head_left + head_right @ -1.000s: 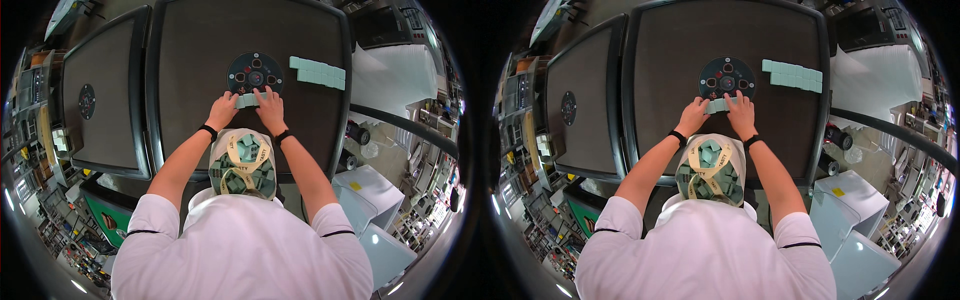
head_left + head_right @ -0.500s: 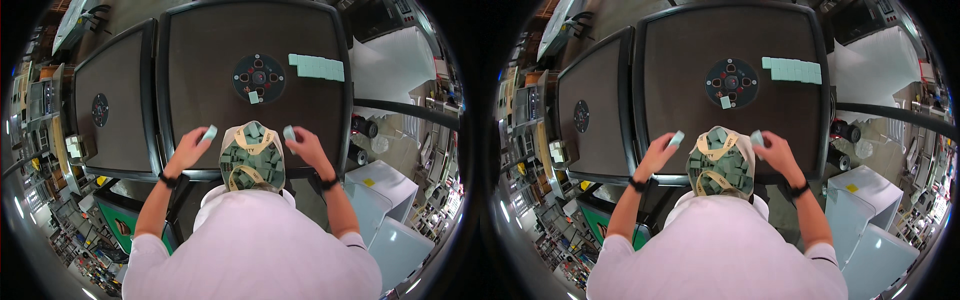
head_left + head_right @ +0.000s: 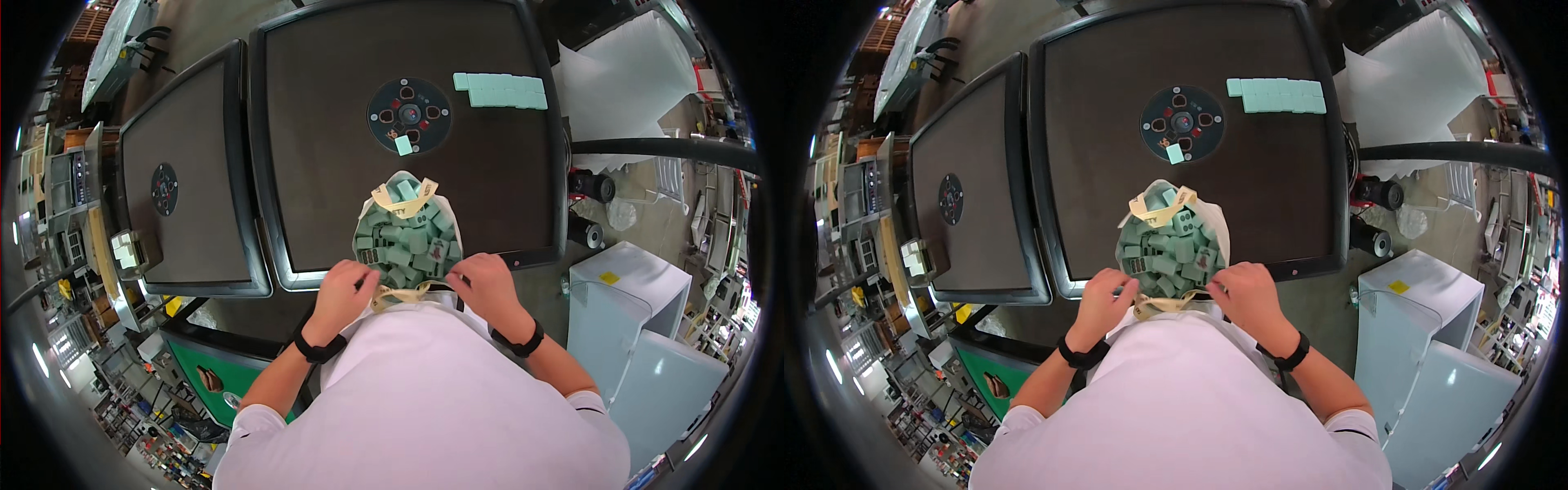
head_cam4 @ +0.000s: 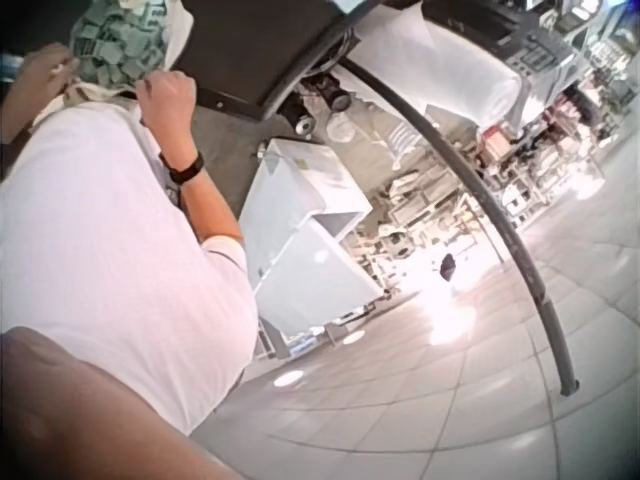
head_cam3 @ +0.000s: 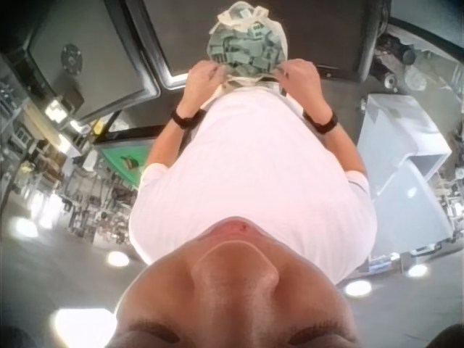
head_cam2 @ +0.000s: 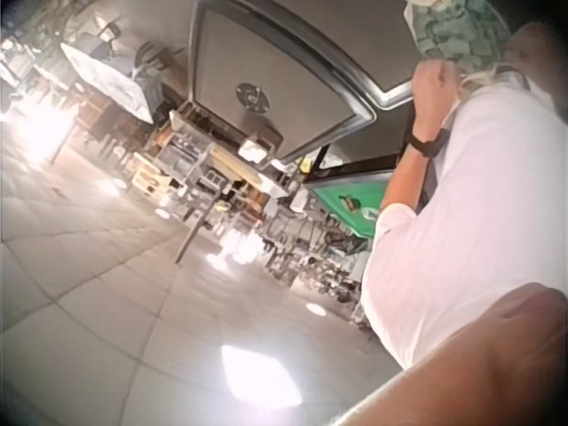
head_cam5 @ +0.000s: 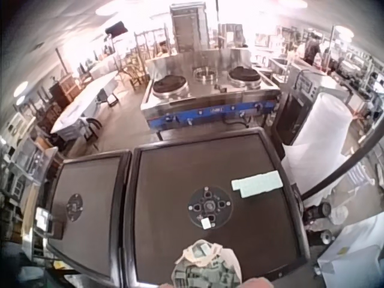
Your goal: The recorder is picking up green mahjong tiles from a table and putting them into a canvas bag held at their waist.
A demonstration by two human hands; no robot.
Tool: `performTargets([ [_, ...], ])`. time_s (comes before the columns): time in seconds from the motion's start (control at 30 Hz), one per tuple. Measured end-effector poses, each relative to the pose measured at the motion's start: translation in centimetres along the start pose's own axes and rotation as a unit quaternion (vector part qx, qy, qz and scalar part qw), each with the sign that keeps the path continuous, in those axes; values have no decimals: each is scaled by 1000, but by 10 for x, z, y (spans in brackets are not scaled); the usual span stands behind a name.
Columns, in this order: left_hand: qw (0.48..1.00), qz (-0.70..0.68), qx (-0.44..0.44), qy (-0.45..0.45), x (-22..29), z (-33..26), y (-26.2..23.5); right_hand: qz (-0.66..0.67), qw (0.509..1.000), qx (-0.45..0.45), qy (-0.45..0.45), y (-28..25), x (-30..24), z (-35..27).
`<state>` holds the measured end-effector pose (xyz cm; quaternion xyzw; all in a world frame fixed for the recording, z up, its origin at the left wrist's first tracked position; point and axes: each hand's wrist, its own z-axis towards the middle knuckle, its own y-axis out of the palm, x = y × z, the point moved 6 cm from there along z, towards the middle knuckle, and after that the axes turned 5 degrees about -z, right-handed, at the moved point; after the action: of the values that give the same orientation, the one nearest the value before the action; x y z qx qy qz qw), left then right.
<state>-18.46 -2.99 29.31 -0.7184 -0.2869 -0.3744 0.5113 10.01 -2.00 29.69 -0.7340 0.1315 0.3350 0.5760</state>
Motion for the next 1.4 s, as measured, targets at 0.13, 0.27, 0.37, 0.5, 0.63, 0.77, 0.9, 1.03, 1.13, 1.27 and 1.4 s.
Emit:
performTargets([
  [0.13, 977, -84, 155, -120, -42, 6, -33, -22, 996, 88, 26, -19, 31, 23],
  [0.27, 969, -42, 210, -124, -110, 55, -43, -70, 980, 185, 24, -28, 88, 77],
  [0.37, 974, 75, 214, 19, -127, 115, -35, -153, 971, 183, 14, -6, 152, 131],
  [0.5, 984, 127, -24, 126, -148, 192, 21, -218, 964, 144, 41, 33, 239, 199],
  [0.63, 925, 269, -138, 230, -139, 247, 72, -329, 939, 71, 73, 40, 292, 236],
  [0.77, 886, 345, -165, 261, -147, 280, 91, -335, 938, 45, 70, 46, 305, 267],
  [0.9, 916, 302, -122, 233, -148, 313, 91, -305, 950, 43, 57, 60, 296, 270],
  [1.03, 948, 222, -94, 208, -150, 343, 101, -274, 960, 56, 10, 81, 262, 259],
  [1.13, 959, 179, -80, 206, -146, 347, 107, -261, 962, 76, -10, 104, 221, 251],
  [1.27, 967, 171, -53, 181, -144, 346, 114, -262, 958, 112, -33, 132, 179, 240],
  [1.4, 971, 190, -77, 126, -142, 342, 110, -230, 966, 118, 16, 117, 175, 253],
])
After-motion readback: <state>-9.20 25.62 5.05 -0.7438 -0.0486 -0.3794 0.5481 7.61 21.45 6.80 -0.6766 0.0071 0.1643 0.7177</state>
